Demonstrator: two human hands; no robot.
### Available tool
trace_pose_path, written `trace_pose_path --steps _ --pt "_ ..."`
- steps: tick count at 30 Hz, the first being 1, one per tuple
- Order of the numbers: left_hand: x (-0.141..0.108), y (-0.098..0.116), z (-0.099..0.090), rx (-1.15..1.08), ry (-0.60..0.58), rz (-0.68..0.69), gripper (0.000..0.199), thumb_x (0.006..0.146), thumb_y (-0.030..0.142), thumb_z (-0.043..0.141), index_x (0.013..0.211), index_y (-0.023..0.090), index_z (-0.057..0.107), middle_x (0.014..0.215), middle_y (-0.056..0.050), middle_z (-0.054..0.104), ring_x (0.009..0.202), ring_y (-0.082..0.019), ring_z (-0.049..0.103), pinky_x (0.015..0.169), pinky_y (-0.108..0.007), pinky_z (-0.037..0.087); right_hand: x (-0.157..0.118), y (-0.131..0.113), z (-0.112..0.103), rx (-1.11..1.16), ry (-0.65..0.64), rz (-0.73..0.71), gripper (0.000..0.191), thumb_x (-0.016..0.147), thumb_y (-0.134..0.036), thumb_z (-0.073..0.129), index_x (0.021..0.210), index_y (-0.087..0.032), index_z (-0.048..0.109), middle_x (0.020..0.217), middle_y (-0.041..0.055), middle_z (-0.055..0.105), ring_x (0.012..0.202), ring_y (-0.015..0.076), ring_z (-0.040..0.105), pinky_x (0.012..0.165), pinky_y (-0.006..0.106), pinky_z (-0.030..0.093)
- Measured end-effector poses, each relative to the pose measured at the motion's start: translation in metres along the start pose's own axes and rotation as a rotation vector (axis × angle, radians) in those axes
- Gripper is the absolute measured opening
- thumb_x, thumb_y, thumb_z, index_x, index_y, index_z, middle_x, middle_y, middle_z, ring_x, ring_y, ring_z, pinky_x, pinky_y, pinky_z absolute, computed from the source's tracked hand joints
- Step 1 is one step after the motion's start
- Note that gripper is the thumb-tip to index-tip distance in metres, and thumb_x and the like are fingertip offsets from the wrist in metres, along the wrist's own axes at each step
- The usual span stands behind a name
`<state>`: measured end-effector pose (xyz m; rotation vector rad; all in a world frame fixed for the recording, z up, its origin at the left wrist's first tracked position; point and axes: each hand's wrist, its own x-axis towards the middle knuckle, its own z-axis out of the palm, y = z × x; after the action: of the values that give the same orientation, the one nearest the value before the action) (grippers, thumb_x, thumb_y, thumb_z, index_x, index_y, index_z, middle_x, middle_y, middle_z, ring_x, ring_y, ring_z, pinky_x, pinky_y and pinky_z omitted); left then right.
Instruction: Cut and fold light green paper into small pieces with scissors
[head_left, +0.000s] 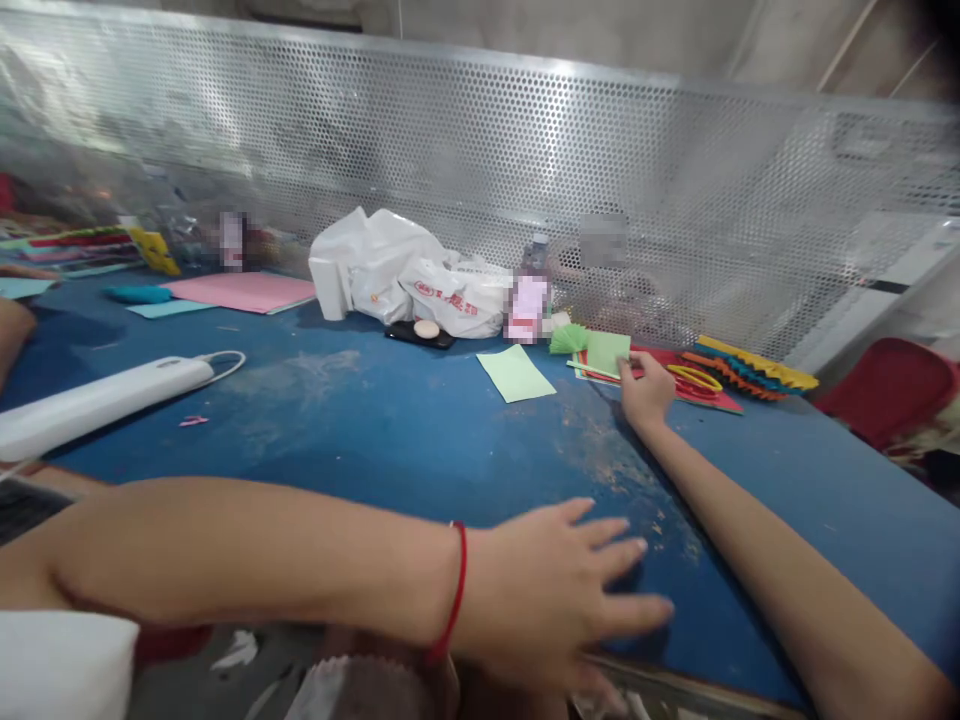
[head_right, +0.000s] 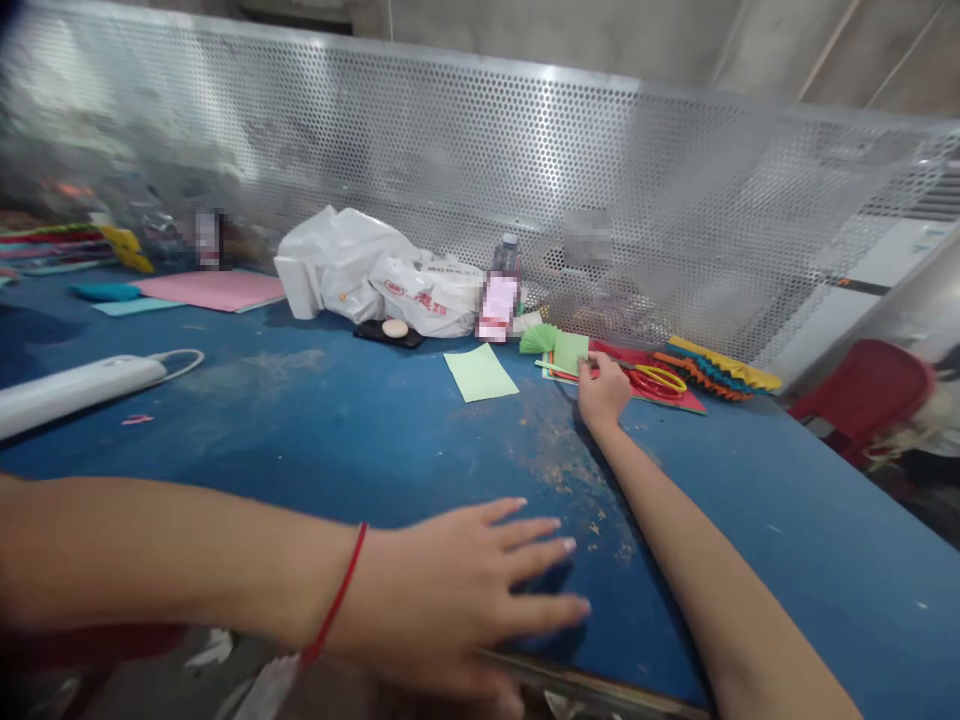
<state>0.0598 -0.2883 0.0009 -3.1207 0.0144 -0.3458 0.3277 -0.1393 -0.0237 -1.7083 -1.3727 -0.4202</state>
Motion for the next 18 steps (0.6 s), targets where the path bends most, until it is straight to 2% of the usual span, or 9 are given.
trace_pose_path --steps 2,4,6,8,10,12,14,16,18 --pt "0.012 -0.027 0.000 -0.129 -0.057 -0.044 0.069 0.092 0.061 0.045 0.147 0.019 0.040 0.150 -0.017 0.043 0.136 -0.033 0.045 0.109 -0.050 0.039 -0.012 -0.023 0.002 0.068 -0.040 -0.107 0.035 0.095 -0.029 0.035 0.106 -0.012 0.064 0.102 0.0183 0.068 0.094 0.0290 0.059 0.081 0.040 0.042" --pt "0.023 -0.041 0.009 -0.193 -0.049 -0.093 0.072 0.092 0.064 0.040 0.149 0.018 0.037 0.155 -0.016 0.035 0.143 -0.034 0.033 0.116 -0.053 0.027 -0.028 -0.050 0.005 0.161 -0.181 -0.312 0.025 0.095 -0.027 0.044 0.098 -0.017 0.066 0.106 0.0142 0.069 0.101 0.0257 0.060 0.088 0.038 0.044" --pt "0.025 -0.043 0.019 -0.208 -0.014 -0.115 0.073 0.093 0.063 0.040 0.148 0.016 0.038 0.153 -0.018 0.038 0.143 -0.035 0.033 0.118 -0.052 0.022 -0.042 -0.076 0.008 0.262 -0.394 -0.551 0.006 0.086 -0.028 0.064 0.086 -0.023 0.067 0.099 0.0048 0.072 0.095 0.0190 0.063 0.086 0.028 0.048" --pt "0.015 -0.039 0.024 -0.233 -0.014 -0.088 0.075 0.093 0.061 0.042 0.150 0.013 0.033 0.154 -0.020 0.035 0.144 -0.037 0.031 0.118 -0.052 0.024 -0.051 -0.093 0.010 0.341 -0.530 -0.701 0.002 0.086 -0.024 0.068 0.084 -0.023 0.067 0.094 0.0012 0.073 0.089 0.0151 0.066 0.081 0.023 0.051" --pt "-0.003 -0.038 0.021 -0.255 -0.034 0.032 0.068 0.096 0.051 0.040 0.153 0.014 0.028 0.159 -0.017 0.025 0.147 -0.035 0.022 0.119 -0.049 0.026 -0.057 -0.099 0.009 0.401 -0.577 -0.762 0.006 0.091 -0.018 0.062 0.088 -0.021 0.066 0.097 0.0035 0.073 0.089 0.0148 0.068 0.081 0.024 0.052" --pt "-0.022 -0.046 0.010 -0.278 -0.088 0.185 0.051 0.102 0.029 0.026 0.151 0.017 0.033 0.161 -0.006 0.025 0.149 -0.021 0.019 0.123 -0.036 0.019 -0.060 -0.097 0.004 0.445 -0.599 -0.790 0.008 0.093 -0.017 0.060 0.088 -0.020 0.066 0.098 0.0038 0.074 0.090 0.0144 0.069 0.082 0.025 0.053" --pt "-0.038 -0.061 -0.004 -0.349 -0.162 0.306 0.054 0.101 0.025 0.025 0.151 0.008 0.030 0.159 -0.003 0.027 0.149 -0.013 0.017 0.124 -0.026 0.013 -0.065 -0.093 -0.004 0.492 -0.621 -0.815 0.012 0.095 -0.016 0.056 0.093 -0.020 0.067 0.102 0.0044 0.074 0.095 0.0153 0.069 0.085 0.027 0.054" --pt "-0.049 -0.080 -0.014 -0.374 -0.186 0.313 0.054 0.098 0.027 0.029 0.148 0.007 0.036 0.158 -0.004 0.029 0.148 -0.016 0.021 0.124 -0.030 0.015 -0.072 -0.089 -0.016 0.496 -0.617 -0.840 0.015 0.096 -0.016 0.054 0.097 -0.020 0.068 0.105 0.0047 0.075 0.097 0.0157 0.069 0.087 0.028 0.054" --pt "-0.057 -0.094 -0.013 -0.350 -0.182 0.262 0.053 0.095 0.031 0.037 0.142 0.009 0.047 0.157 -0.006 0.033 0.145 -0.023 0.032 0.121 -0.035 0.028 -0.080 -0.088 -0.030 0.516 -0.608 -0.903 0.018 0.097 -0.014 0.052 0.104 -0.018 0.067 0.107 0.0051 0.075 0.097 0.0159 0.071 0.090 0.029 0.054"
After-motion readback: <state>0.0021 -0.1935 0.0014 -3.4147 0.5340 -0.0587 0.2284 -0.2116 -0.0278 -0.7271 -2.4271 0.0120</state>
